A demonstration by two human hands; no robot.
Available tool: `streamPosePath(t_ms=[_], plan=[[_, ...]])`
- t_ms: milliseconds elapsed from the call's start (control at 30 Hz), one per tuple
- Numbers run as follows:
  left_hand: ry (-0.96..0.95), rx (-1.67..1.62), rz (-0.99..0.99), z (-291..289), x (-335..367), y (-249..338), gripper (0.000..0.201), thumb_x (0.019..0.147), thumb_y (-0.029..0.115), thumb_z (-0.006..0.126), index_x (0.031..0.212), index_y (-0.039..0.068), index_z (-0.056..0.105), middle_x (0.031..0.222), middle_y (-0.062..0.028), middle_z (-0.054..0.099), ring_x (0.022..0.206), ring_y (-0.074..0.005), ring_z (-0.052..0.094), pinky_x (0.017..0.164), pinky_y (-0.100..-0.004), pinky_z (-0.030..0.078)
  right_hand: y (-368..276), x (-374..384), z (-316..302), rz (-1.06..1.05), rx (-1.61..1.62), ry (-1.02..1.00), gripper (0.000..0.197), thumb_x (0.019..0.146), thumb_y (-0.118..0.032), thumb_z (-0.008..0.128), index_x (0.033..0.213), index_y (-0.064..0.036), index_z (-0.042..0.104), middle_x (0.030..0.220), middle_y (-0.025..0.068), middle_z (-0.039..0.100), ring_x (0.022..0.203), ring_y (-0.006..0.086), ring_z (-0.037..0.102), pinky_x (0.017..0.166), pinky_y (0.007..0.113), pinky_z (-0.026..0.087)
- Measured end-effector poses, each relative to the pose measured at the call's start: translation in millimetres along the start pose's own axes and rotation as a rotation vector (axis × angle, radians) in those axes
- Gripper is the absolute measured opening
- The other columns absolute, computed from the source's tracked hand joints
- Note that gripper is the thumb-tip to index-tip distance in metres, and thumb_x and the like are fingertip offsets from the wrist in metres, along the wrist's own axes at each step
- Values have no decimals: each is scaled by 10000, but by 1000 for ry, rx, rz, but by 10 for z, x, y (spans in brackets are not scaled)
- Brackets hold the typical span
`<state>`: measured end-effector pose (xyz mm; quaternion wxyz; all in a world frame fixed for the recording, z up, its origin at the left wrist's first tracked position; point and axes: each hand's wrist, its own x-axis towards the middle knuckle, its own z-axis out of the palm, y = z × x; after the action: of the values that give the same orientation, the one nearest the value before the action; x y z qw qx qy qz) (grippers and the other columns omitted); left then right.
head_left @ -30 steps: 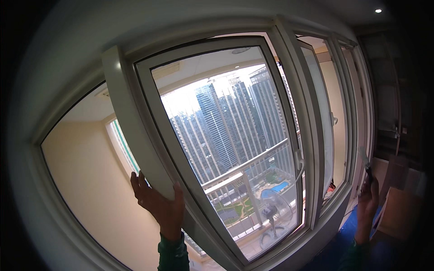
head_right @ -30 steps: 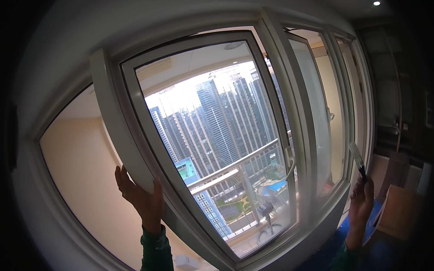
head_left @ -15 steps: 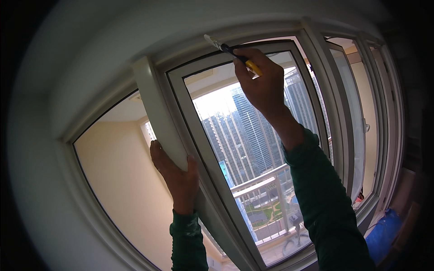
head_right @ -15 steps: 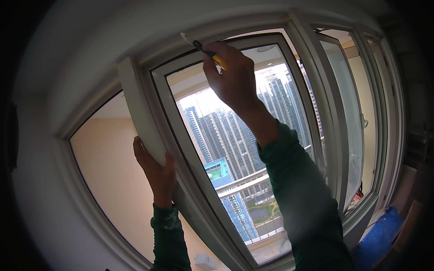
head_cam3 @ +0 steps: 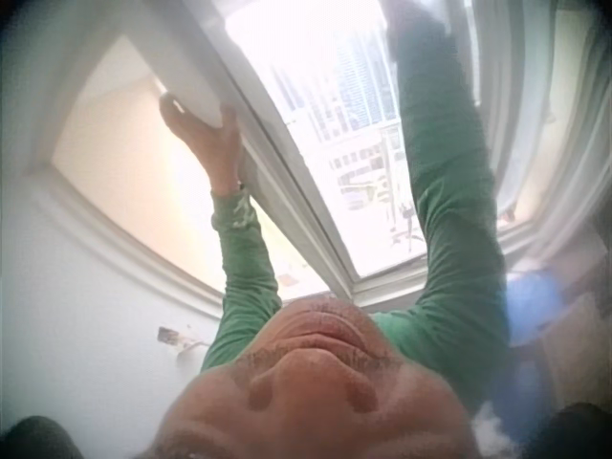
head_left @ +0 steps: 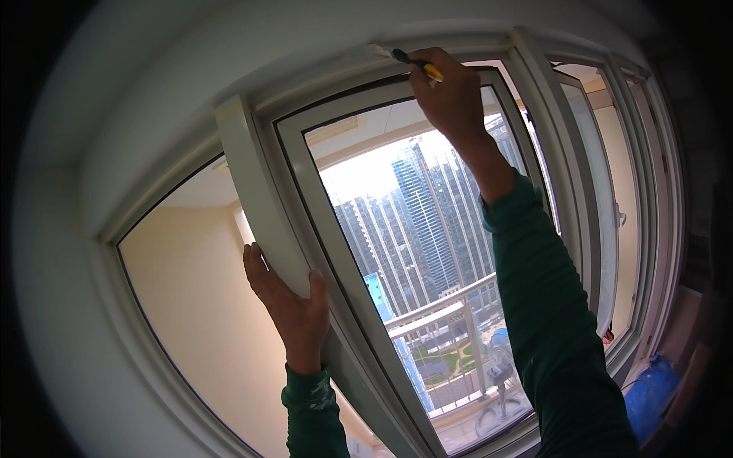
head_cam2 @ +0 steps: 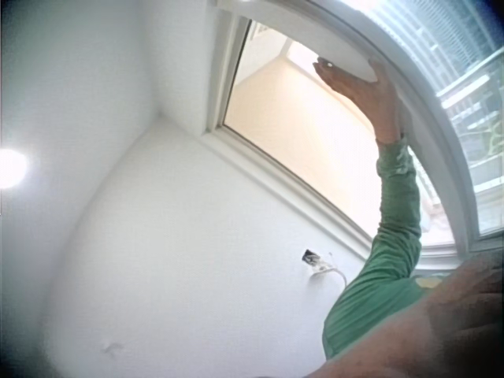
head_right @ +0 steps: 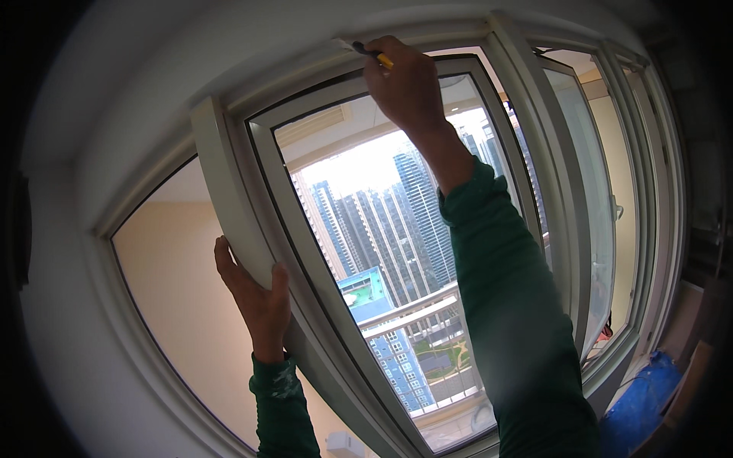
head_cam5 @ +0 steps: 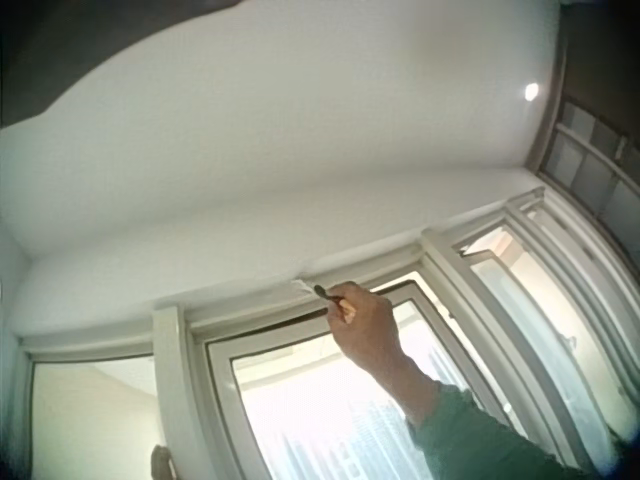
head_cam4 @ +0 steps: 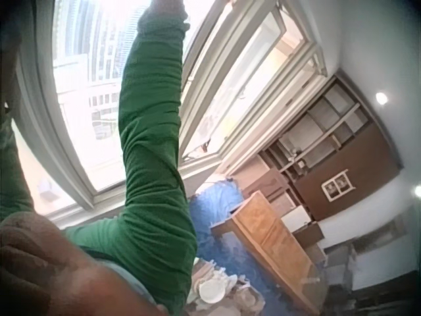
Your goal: The person paints the white window frames and surrounding wall trim using a small brush and a paint can. They repeatedly dip the brush into the paint and apply it to the edges of the window frame and the wall, occasionally adjusting their position to reach different sections.
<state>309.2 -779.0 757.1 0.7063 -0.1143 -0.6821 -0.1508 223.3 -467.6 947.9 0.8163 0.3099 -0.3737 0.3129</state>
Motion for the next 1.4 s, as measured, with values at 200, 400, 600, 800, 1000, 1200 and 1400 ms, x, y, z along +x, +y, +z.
streamPosePath(t_ms=[200, 400, 600, 800, 1000, 1200, 1400], plan=[[12, -9, -8, -12, -23, -10, 935, 854, 249, 674, 1619, 43, 177, 1627, -226, 234, 1512, -441, 282, 1225, -565, 313, 38, -65, -113, 34, -192, 16, 226, 924, -64, 671, 1139, 5, 686, 995, 228, 730, 942, 383, 728, 849, 455, 600], [21, -80, -8, 14, -15, 21, 880, 855, 255, 652, 1593, 20, 234, 1639, -272, 220, 1551, -458, 191, 1215, -630, 273, -929, -222, 724, -30, 8, -81, 266, 885, -38, 691, 1142, 21, 659, 993, 232, 690, 926, 391, 709, 845, 478, 596], [17, -88, -27, 16, -12, 29, 892, 851, 280, 651, 1597, 30, 230, 1638, -277, 222, 1549, -470, 187, 1198, -647, 291, -946, -171, 699, 81, 294, -61, 185, 954, -71, 613, 1095, 37, 661, 915, 257, 720, 901, 427, 726, 821, 513, 579], [26, -33, -11, 7, -21, 42, 882, 852, 274, 649, 1594, 27, 240, 1635, -278, 229, 1548, -463, 198, 1199, -641, 294, -94, -80, 133, 76, 25, 61, 172, 955, -51, 641, 1098, 40, 674, 898, 246, 727, 856, 388, 747, 798, 448, 591], [25, -50, -33, -35, -8, 39, 881, 852, 273, 654, 1592, 22, 246, 1632, -274, 235, 1550, -460, 194, 1200, -636, 294, -237, -128, 108, 102, -101, 114, 248, 929, -45, 666, 1164, 32, 650, 1063, 240, 705, 1038, 373, 701, 896, 462, 574], [-11, -33, -29, -1, -7, 27, 913, 850, 245, 653, 1612, 37, 195, 1617, -239, 232, 1498, -453, 284, 1203, -575, 335, -1102, -216, 879, 114, 159, 44, 216, 916, -37, 653, 1120, 32, 633, 996, 242, 691, 980, 411, 689, 860, 502, 569], [9, -5, -10, -22, -18, 2, 914, 858, 283, 656, 1612, 39, 200, 1637, -254, 214, 1533, -460, 238, 1214, -581, 315, -1008, -134, 735, 137, 217, 31, 171, 931, -38, 635, 1083, 34, 660, 932, 241, 718, 903, 422, 718, 837, 503, 574]])
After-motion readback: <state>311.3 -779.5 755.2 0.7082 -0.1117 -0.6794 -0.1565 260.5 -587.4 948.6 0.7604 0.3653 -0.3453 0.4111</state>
